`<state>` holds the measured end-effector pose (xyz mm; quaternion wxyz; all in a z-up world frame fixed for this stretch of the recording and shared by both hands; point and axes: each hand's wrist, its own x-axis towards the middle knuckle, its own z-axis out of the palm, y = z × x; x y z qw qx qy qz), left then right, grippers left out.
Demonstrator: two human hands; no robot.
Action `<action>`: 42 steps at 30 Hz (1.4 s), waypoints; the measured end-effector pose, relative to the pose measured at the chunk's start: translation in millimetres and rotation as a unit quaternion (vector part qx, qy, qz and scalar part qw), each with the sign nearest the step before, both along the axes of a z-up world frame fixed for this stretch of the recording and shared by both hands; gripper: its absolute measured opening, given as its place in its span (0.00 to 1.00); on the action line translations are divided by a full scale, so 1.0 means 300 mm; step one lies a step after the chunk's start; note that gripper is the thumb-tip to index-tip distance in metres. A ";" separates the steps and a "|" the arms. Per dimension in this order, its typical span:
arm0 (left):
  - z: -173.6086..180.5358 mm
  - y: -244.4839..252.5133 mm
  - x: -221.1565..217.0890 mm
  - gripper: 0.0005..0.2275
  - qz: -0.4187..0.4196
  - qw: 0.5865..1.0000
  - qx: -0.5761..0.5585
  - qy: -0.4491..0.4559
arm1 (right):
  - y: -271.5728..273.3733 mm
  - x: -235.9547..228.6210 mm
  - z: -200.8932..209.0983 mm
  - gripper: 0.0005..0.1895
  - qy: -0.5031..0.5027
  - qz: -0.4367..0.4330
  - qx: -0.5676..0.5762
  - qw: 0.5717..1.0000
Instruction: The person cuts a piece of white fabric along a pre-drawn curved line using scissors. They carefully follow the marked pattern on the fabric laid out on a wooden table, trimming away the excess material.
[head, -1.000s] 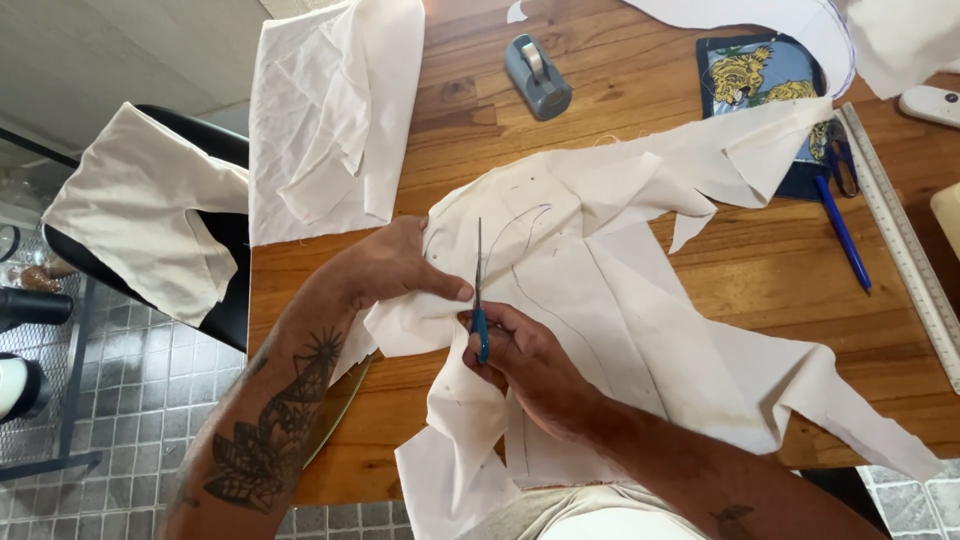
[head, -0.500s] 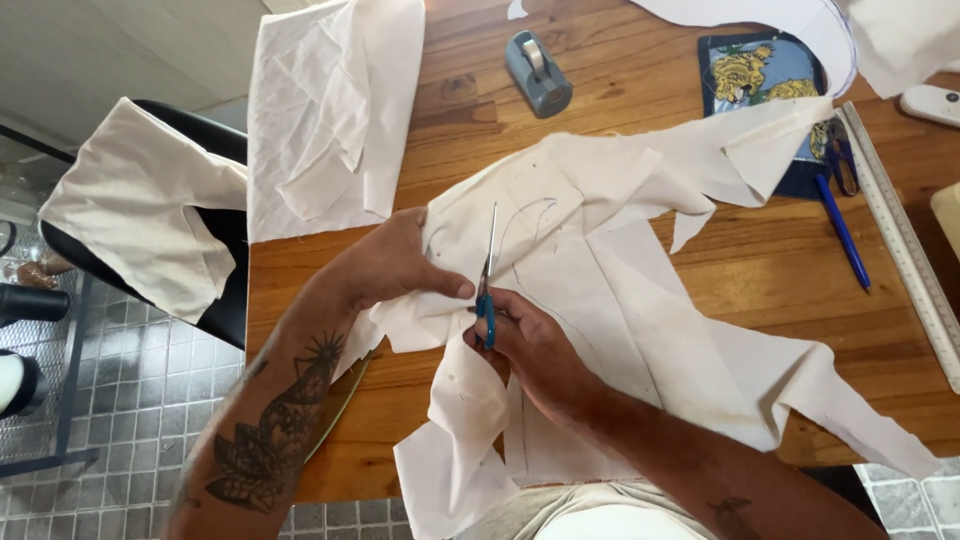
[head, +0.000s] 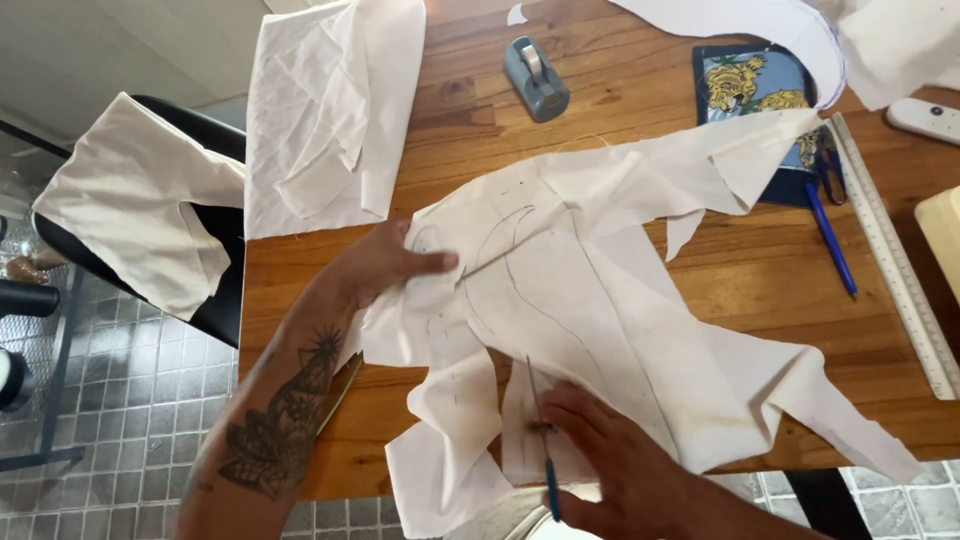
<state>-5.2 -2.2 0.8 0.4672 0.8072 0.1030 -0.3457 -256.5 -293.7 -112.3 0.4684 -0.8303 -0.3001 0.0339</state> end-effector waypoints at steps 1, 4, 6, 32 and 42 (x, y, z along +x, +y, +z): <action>-0.026 -0.011 0.004 0.37 0.001 1.000 -0.001 -0.001 | -0.031 0.006 0.016 0.44 -0.001 0.001 -0.001 1.000; -0.090 -0.040 -0.011 0.26 0.072 0.997 0.026 0.006 | -0.126 0.019 0.060 0.33 0.086 0.029 0.039 0.995; -0.108 -0.066 -0.032 0.38 0.052 0.984 0.169 -0.012 | -0.205 0.043 0.084 0.35 0.001 0.046 0.077 0.996; -0.178 -0.227 -0.333 0.34 0.058 0.987 -0.039 0.143 | -0.292 -0.038 0.211 0.22 0.443 0.013 0.041 0.895; -0.198 -0.173 -0.386 0.19 0.138 0.976 -0.160 0.060 | -0.031 -0.139 0.034 0.21 0.557 -0.076 0.287 0.776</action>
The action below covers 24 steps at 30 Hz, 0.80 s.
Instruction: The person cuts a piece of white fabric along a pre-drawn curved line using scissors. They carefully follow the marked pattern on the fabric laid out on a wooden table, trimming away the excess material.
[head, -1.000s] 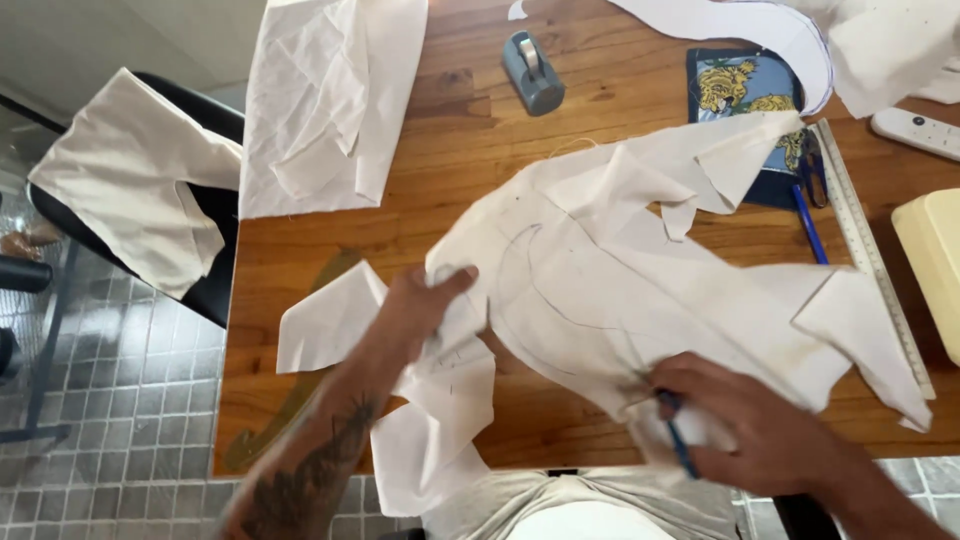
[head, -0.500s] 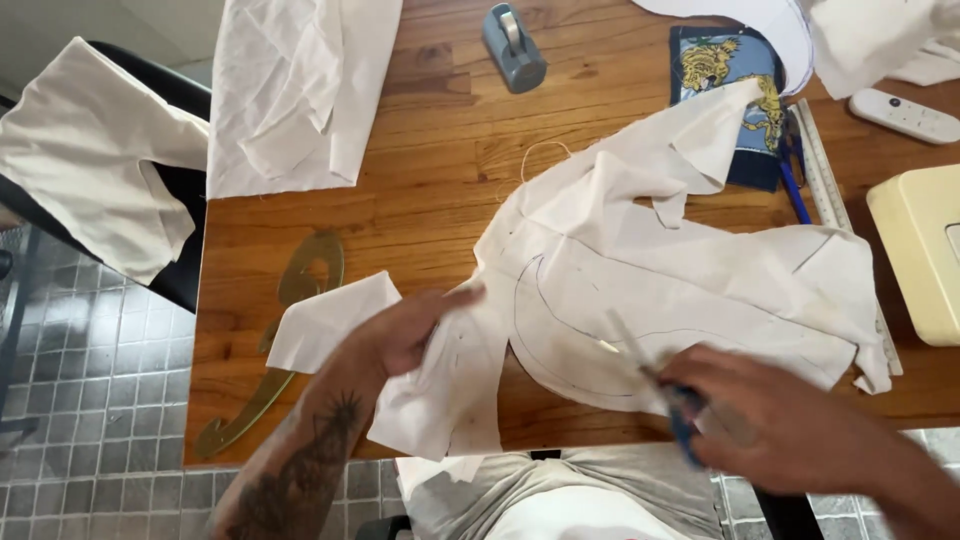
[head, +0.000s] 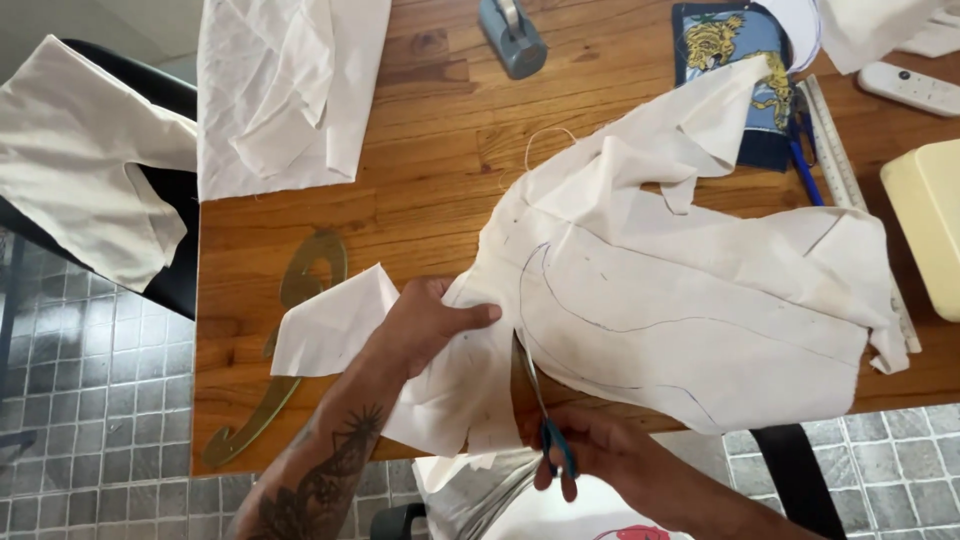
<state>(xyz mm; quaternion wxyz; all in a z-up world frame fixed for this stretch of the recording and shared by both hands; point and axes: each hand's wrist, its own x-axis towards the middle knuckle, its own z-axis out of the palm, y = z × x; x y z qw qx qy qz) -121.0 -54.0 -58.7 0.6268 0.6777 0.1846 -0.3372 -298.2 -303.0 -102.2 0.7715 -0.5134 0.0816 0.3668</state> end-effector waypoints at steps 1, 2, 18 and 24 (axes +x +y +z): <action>-0.017 0.009 0.000 0.19 0.000 1.000 0.000 0.000 | 0.018 0.019 0.004 0.21 0.000 0.000 0.000 1.000; -0.035 0.016 -0.005 0.19 0.003 1.000 -0.021 -0.011 | 0.033 0.033 0.009 0.20 0.002 -0.018 -0.006 1.000; 0.015 0.024 -0.014 0.24 -0.069 0.996 -0.046 -0.016 | 0.119 0.116 0.018 0.26 -0.006 -0.068 0.025 0.997; 0.028 0.026 -0.014 0.22 -0.064 0.997 -0.050 -0.017 | 0.108 0.116 0.003 0.26 -0.002 -0.056 0.011 0.998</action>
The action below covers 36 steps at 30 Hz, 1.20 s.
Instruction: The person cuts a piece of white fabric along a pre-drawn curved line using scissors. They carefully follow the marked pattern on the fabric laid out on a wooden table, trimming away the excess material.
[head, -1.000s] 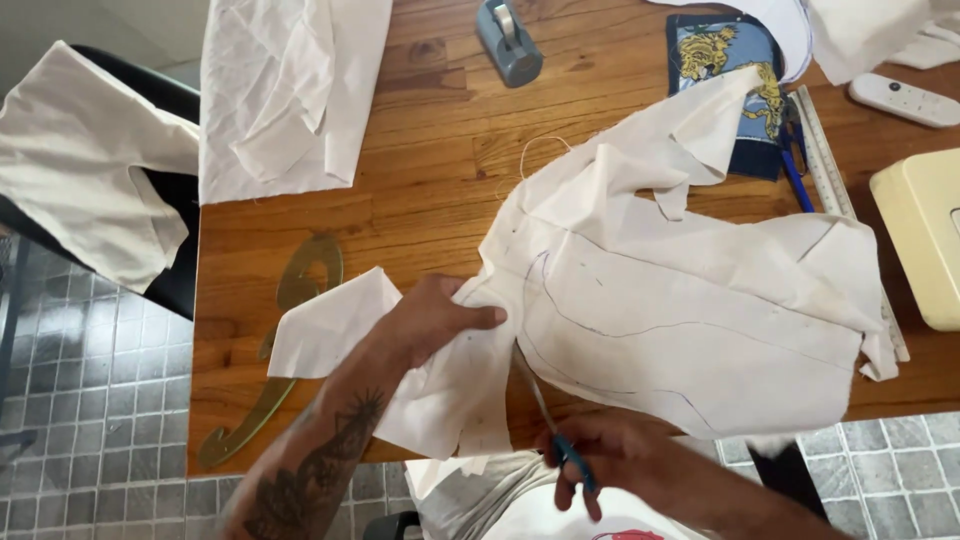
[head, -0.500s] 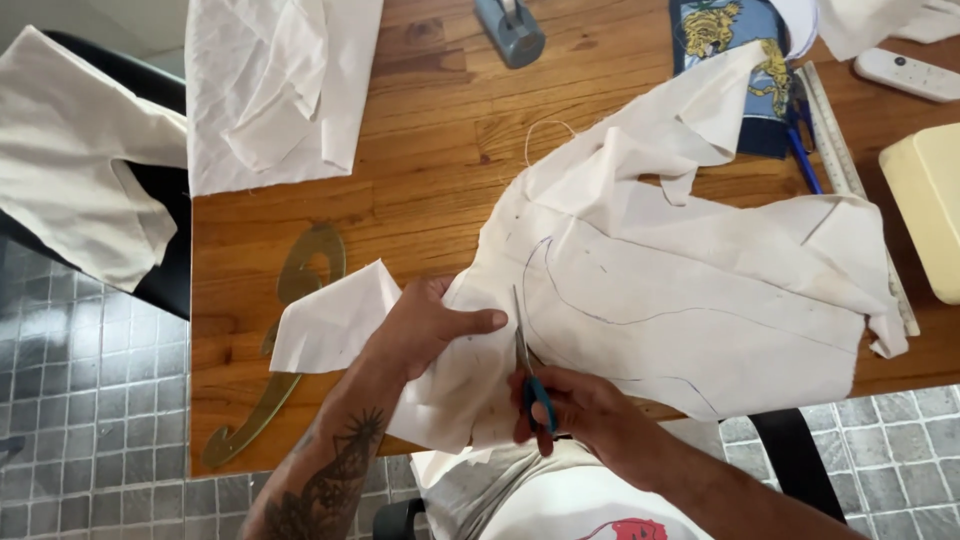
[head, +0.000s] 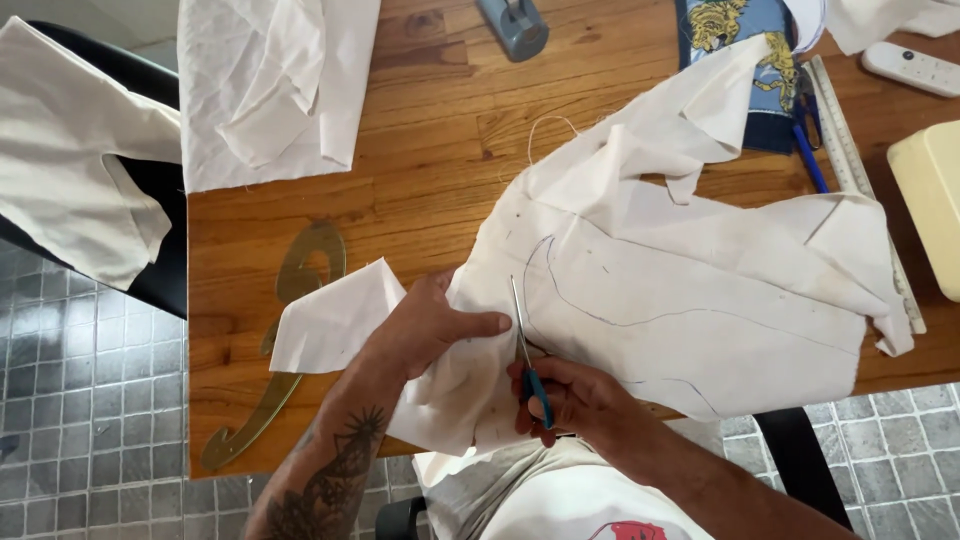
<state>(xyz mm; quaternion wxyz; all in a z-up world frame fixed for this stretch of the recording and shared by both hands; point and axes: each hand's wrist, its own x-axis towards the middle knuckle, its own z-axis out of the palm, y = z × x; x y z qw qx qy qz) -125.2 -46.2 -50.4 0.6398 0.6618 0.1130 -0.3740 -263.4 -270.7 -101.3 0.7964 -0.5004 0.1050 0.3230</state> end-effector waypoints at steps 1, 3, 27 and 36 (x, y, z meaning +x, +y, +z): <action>0.003 0.002 0.001 0.22 0.001 1.000 0.000 0.000 | 0.000 -0.001 -0.015 0.26 0.000 0.001 0.000 1.000; 0.009 0.005 0.000 0.24 -0.001 1.000 -0.003 0.014 | -0.002 -0.008 -0.043 0.28 -0.006 -0.003 0.006 1.000; 0.004 0.027 0.004 0.29 -0.009 0.999 -0.039 0.002 | 0.055 0.001 -0.046 0.20 0.001 -0.052 0.039 0.998; 0.024 0.034 0.016 0.27 -0.037 0.999 0.000 0.009 | 0.075 0.049 -0.007 0.28 0.078 -0.039 -0.004 0.996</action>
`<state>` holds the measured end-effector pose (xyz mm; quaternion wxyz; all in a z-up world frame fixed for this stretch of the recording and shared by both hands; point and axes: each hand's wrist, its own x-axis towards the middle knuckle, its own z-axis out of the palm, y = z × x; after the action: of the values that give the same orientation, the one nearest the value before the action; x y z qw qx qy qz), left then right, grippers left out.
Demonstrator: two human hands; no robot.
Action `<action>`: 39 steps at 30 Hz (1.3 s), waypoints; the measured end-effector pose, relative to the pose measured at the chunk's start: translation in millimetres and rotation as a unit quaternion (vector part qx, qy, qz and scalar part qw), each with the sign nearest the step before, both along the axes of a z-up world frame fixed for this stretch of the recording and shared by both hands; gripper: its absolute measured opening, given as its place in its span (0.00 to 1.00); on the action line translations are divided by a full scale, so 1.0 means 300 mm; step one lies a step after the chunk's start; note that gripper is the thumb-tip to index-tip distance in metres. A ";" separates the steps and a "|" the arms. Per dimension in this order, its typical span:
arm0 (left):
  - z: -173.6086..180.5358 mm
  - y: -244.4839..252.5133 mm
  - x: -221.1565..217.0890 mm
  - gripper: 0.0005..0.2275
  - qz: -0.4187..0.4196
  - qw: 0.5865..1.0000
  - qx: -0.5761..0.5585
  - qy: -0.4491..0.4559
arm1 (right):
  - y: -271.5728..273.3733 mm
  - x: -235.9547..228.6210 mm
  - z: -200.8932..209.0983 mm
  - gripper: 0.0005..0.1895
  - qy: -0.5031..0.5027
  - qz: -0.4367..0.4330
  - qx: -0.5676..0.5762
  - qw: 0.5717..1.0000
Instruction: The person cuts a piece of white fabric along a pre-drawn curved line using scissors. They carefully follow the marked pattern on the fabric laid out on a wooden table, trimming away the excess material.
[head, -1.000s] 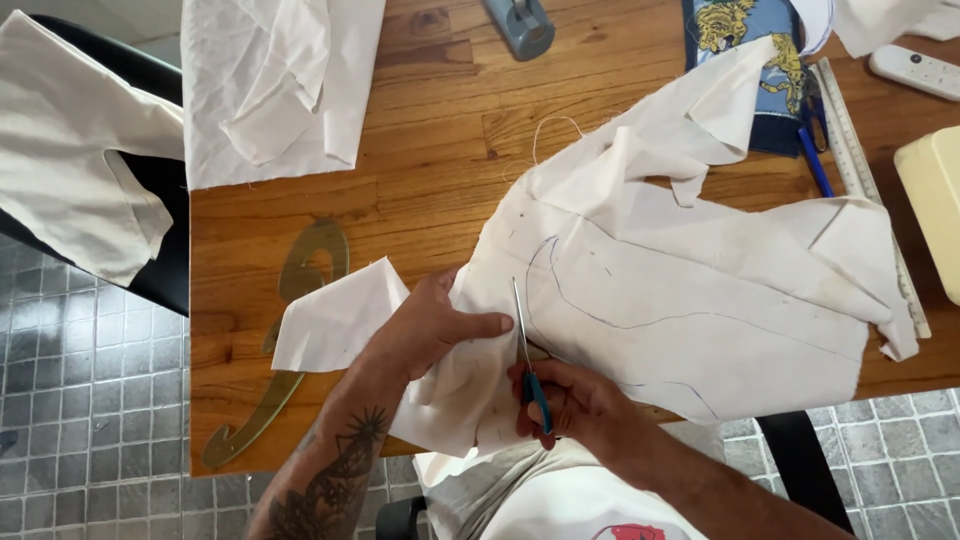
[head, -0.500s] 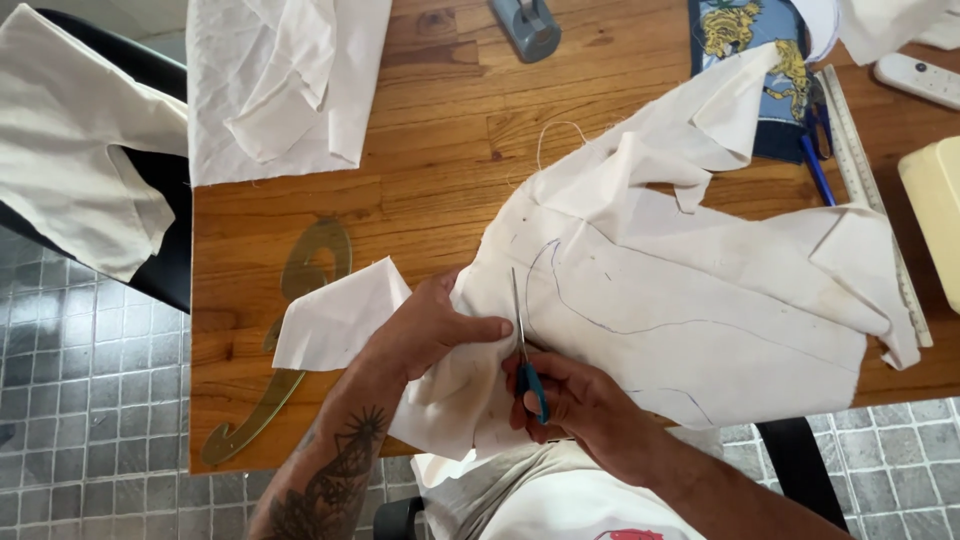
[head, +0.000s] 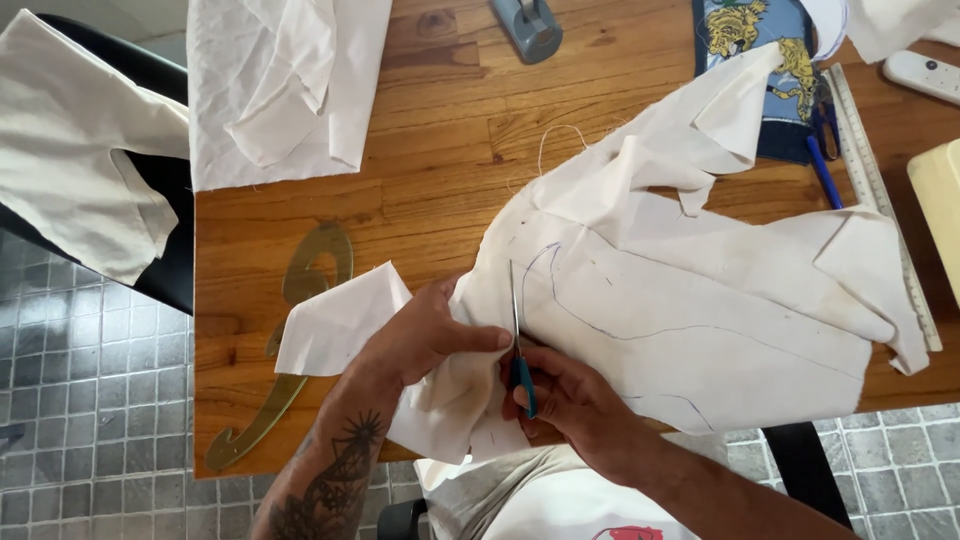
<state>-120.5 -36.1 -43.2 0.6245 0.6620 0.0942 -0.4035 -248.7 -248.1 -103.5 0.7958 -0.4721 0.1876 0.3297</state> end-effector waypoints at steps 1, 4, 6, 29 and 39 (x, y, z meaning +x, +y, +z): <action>-0.016 0.005 -0.001 0.27 0.001 1.000 0.001 -0.001 | 0.003 0.000 -0.005 0.28 -0.001 0.001 0.001 1.000; -0.067 0.021 -0.002 0.27 0.014 0.998 -0.065 0.003 | 0.011 0.002 -0.006 0.24 0.017 -0.015 -0.012 1.000; -0.101 0.032 0.003 0.27 0.004 0.996 -0.091 -0.016 | 0.018 0.014 0.012 0.27 -0.019 -0.007 0.002 1.000; 0.027 0.028 -0.007 0.22 -0.088 0.995 -0.037 -0.001 | 0.066 0.069 0.020 0.23 -0.096 -0.062 0.001 0.993; 0.004 0.044 0.014 0.44 -0.101 0.995 0.021 -0.003 | 0.082 0.051 -0.027 0.20 -0.102 -0.074 0.012 0.992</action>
<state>-116.3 -22.9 -42.1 0.5673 0.6821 0.0334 -0.4602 -233.2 -223.5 -111.5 0.8387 -0.4783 0.1361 0.2222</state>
